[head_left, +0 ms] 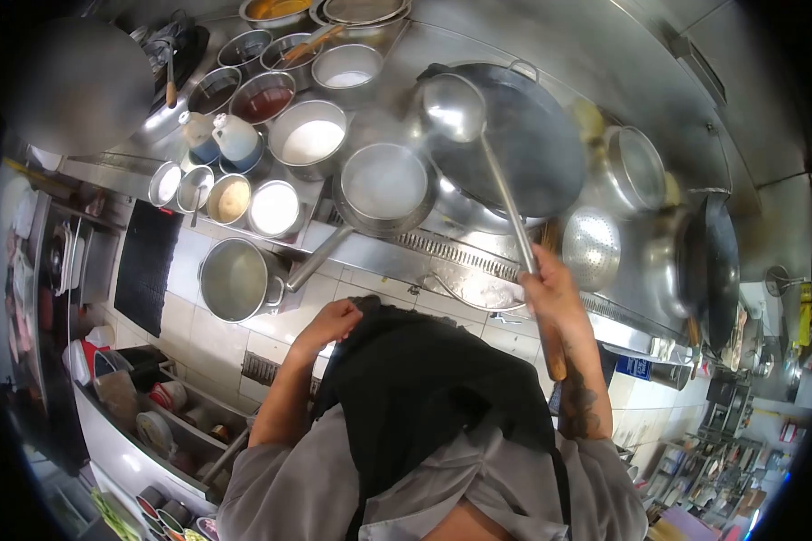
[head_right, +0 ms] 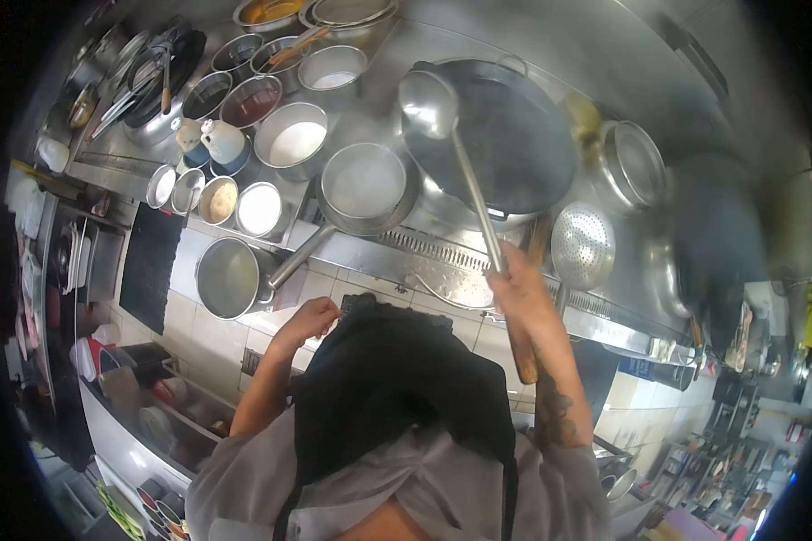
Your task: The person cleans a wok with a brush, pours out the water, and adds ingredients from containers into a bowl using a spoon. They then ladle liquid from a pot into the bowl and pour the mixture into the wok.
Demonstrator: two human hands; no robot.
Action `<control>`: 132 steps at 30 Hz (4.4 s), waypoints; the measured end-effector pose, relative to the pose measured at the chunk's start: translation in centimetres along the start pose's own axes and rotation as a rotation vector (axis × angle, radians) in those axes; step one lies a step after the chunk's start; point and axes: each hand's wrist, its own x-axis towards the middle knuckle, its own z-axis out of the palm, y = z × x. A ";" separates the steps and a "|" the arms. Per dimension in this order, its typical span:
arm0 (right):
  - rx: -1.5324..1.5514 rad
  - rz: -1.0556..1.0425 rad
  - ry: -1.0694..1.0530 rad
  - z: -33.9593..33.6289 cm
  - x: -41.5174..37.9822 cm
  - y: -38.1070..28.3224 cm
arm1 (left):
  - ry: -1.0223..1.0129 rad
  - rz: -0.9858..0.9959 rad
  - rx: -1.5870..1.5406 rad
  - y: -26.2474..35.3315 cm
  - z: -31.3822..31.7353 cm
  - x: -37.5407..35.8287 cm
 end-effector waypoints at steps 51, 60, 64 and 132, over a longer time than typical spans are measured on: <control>0.329 0.135 -0.279 0.4 -0.2 -1.3 | 0.194 -0.378 0.771 -18.4 0.1 0.8; -0.094 -0.107 0.043 -2.0 0.0 1.5 | 0.203 -0.348 0.787 -18.8 -0.4 1.2; -0.419 -0.280 0.297 -3.3 2.9 5.4 | 0.201 -0.363 0.809 -19.3 -0.5 1.2; -0.186 -0.018 0.169 -1.4 8.1 9.1 | 0.139 -0.409 0.817 -22.2 -1.5 1.8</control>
